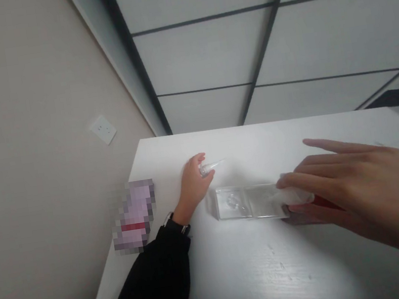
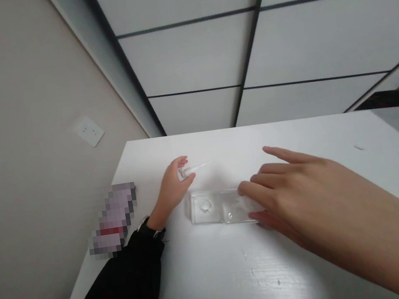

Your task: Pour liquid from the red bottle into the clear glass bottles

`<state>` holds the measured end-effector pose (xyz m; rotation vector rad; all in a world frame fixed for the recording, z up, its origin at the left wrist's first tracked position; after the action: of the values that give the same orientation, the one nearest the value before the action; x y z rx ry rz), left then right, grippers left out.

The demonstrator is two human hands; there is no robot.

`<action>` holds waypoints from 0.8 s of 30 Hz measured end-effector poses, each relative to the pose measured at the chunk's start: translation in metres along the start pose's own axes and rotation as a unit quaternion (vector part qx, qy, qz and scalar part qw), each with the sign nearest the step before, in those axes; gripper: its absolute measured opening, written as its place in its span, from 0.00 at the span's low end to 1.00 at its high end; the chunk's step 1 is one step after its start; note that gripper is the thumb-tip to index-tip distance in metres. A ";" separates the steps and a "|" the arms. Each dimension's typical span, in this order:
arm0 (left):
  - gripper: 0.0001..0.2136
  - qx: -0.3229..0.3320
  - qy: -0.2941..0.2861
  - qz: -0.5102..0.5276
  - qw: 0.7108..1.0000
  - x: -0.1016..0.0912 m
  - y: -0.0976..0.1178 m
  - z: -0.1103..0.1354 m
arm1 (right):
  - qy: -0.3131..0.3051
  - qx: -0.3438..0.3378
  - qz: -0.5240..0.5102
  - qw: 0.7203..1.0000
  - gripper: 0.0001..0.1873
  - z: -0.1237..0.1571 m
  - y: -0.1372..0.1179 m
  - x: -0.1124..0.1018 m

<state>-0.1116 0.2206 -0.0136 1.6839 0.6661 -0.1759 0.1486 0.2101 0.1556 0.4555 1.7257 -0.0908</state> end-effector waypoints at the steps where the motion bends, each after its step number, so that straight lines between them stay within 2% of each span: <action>1: 0.24 0.002 0.000 -0.001 1.000 0.000 -0.001 -0.001 | -0.009 0.001 -0.004 1.000 0.11 -0.001 0.001 -0.005; 4: 0.24 0.004 -0.002 -0.006 1.000 0.000 -0.003 -0.003 | -0.036 0.009 -0.008 0.999 0.08 -0.003 0.002 -0.015; 9: 0.24 0.008 -0.005 -0.018 1.000 0.000 -0.006 -0.004 | -0.048 0.028 -0.017 0.998 0.03 0.000 0.007 -0.017; 16: 0.23 0.017 -0.011 -0.030 0.999 -0.001 -0.004 -0.005 | -0.073 0.068 -0.025 0.995 0.03 0.006 0.021 -0.013; 24: 0.23 0.018 -0.012 -0.042 0.999 0.000 -0.002 -0.004 | -0.081 0.072 -0.023 0.994 0.01 0.006 0.020 -0.014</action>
<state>-0.1138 0.2243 -0.0137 1.6873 0.7193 -0.2686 0.1635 0.2235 0.1712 0.5000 1.5752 -0.2807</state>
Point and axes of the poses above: each hand's wrist, its own z-axis away from the middle knuckle, its own x-axis out of the palm, y = z × x, the point moved 5 cm from there along -z, towards the middle knuckle, and after that the axes turned 8 degrees about z, right-handed, at the moved point
